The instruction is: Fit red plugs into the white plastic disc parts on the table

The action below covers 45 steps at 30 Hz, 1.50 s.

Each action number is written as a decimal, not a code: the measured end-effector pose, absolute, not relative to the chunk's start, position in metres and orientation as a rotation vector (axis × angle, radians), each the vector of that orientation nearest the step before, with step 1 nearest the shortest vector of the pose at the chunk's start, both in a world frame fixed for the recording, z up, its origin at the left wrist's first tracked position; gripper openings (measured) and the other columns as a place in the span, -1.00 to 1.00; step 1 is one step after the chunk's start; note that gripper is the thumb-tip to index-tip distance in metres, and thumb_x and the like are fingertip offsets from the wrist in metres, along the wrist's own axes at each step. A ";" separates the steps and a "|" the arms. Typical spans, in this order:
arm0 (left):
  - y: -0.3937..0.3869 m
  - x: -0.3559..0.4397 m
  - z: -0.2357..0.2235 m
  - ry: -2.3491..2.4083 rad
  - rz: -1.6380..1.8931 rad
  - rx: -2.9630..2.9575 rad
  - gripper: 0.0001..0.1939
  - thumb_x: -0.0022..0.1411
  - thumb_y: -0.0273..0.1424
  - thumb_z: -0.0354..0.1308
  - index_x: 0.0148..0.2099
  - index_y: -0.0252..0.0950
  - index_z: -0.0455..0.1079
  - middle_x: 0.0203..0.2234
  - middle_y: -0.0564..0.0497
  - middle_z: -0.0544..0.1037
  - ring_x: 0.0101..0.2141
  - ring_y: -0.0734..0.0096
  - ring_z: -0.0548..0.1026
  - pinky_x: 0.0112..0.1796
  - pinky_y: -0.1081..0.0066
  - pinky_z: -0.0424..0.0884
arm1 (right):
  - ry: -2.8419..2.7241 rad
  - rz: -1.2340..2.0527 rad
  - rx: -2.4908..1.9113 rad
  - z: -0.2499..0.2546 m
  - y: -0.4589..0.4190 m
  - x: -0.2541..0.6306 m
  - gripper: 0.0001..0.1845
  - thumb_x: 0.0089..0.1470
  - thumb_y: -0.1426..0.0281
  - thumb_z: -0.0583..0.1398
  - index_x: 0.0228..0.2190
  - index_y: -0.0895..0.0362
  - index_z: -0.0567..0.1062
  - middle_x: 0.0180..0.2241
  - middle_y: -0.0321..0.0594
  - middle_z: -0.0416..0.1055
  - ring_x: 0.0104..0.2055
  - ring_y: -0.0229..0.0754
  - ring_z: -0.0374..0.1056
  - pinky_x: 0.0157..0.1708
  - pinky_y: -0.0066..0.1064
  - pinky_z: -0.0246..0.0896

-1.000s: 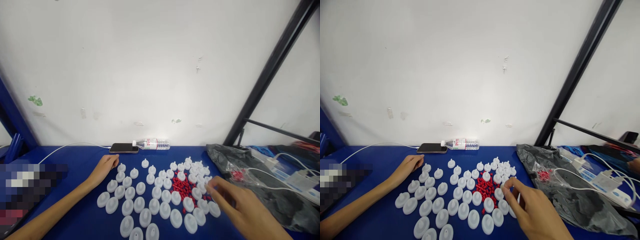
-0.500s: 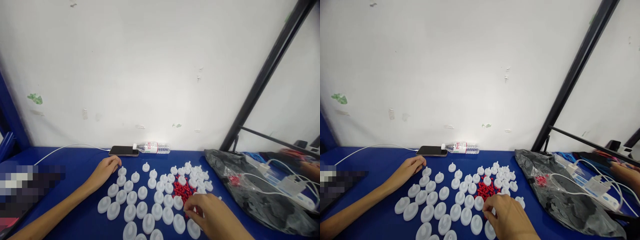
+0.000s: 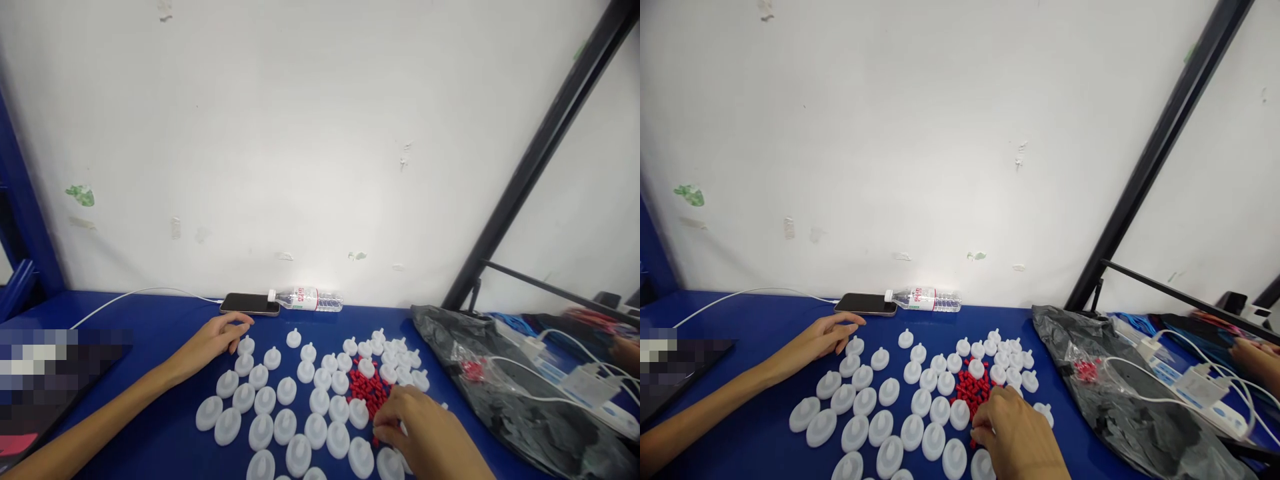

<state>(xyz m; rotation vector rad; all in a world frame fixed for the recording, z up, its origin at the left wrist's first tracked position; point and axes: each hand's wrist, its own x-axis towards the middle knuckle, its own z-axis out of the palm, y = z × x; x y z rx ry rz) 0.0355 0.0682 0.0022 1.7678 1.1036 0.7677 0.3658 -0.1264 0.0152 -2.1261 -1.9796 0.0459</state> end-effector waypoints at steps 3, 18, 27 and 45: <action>0.067 0.036 0.002 1.119 0.753 1.812 -0.39 0.23 0.09 0.08 0.03 -0.34 0.41 -0.63 0.11 0.38 -0.53 0.37 0.25 -0.48 0.42 0.11 | -1.994 0.066 -2.142 0.015 -0.125 0.366 -0.73 -0.05 0.57 0.27 -0.55 -0.08 0.62 -0.34 -0.20 0.53 -0.32 -0.02 0.49 -0.42 -0.28 0.30; 0.070 0.038 -0.009 1.078 0.770 2.002 -0.45 0.27 0.09 0.06 -0.28 -0.33 0.50 -0.58 0.09 0.34 -0.54 0.41 0.24 -0.51 0.45 0.11 | -2.054 -0.113 -2.070 -0.002 -0.121 0.373 -0.64 -0.12 0.70 0.28 -0.57 -0.06 0.56 -0.40 -0.30 0.48 -0.41 -0.15 0.48 -0.49 -0.38 0.25; 0.066 0.040 -0.013 1.153 0.857 2.047 -0.56 0.21 0.04 0.18 -0.28 -0.27 0.52 -0.65 0.17 0.25 -0.60 0.46 0.14 -0.55 0.45 0.03 | -2.112 -0.012 -1.868 0.030 -0.127 0.372 -0.84 0.20 0.42 0.17 -0.34 -0.06 0.53 -0.32 -0.24 0.54 -0.42 -0.18 0.52 -0.55 -0.44 0.30; 0.042 0.040 -0.009 1.379 1.300 2.095 -0.61 0.35 0.00 0.00 -0.30 -0.19 0.39 -0.65 0.17 0.31 -0.61 0.37 0.29 -0.47 0.38 0.21 | -1.893 0.343 -1.409 0.078 -0.080 0.294 -0.85 0.24 0.30 0.20 -0.16 -0.09 0.55 -0.28 -0.43 0.60 -0.50 -0.29 0.42 -0.49 -0.48 0.24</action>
